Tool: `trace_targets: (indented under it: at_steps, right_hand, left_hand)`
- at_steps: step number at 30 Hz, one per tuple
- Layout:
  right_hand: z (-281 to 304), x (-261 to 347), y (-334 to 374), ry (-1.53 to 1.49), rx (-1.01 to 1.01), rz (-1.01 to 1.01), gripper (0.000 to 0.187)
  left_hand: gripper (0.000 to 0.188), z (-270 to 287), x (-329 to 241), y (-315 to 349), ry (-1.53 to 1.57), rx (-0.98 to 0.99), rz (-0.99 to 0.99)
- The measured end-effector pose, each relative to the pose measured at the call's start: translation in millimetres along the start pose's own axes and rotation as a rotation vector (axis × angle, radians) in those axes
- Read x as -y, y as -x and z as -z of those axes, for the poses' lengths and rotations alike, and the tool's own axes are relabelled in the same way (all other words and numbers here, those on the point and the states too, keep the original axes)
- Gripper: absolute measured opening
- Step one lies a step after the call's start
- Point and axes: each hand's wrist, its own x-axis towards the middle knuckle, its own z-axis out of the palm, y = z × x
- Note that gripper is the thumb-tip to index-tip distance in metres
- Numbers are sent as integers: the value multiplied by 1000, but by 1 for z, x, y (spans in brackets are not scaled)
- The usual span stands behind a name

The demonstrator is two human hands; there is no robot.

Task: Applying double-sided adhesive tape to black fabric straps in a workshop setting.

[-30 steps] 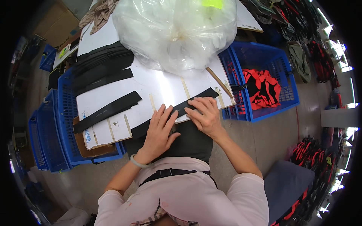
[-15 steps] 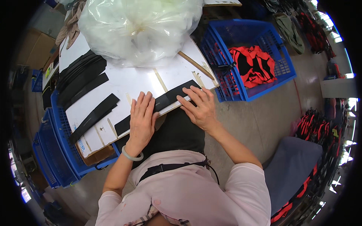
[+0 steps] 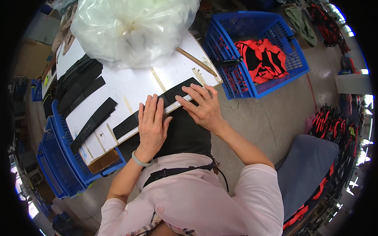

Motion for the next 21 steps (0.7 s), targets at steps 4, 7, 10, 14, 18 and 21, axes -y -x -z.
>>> trace_targets:
  at_steps: [4,7,10,14,18,21]
  right_hand:
    - [-4,-3,2,3,-18,-2,42]
    - [-10,-5,3,17,-53,21,43]
    - [-12,-5,3,10,-57,38,45]
    - [-12,-5,5,46,-54,32,41]
    - [-12,-4,5,54,-52,30,37]
    - [-10,-2,4,52,-39,19,36]
  left_hand:
    - [61,-2,2,-1,-133,31,-86]
    - [65,-6,2,2,-165,40,-82]
    - [69,-15,0,4,-222,17,-62]
    - [60,-22,-4,5,-280,-26,-50]
    - [51,-20,-2,5,-277,-64,-73]
    - [48,-19,-1,4,-288,-65,-98]
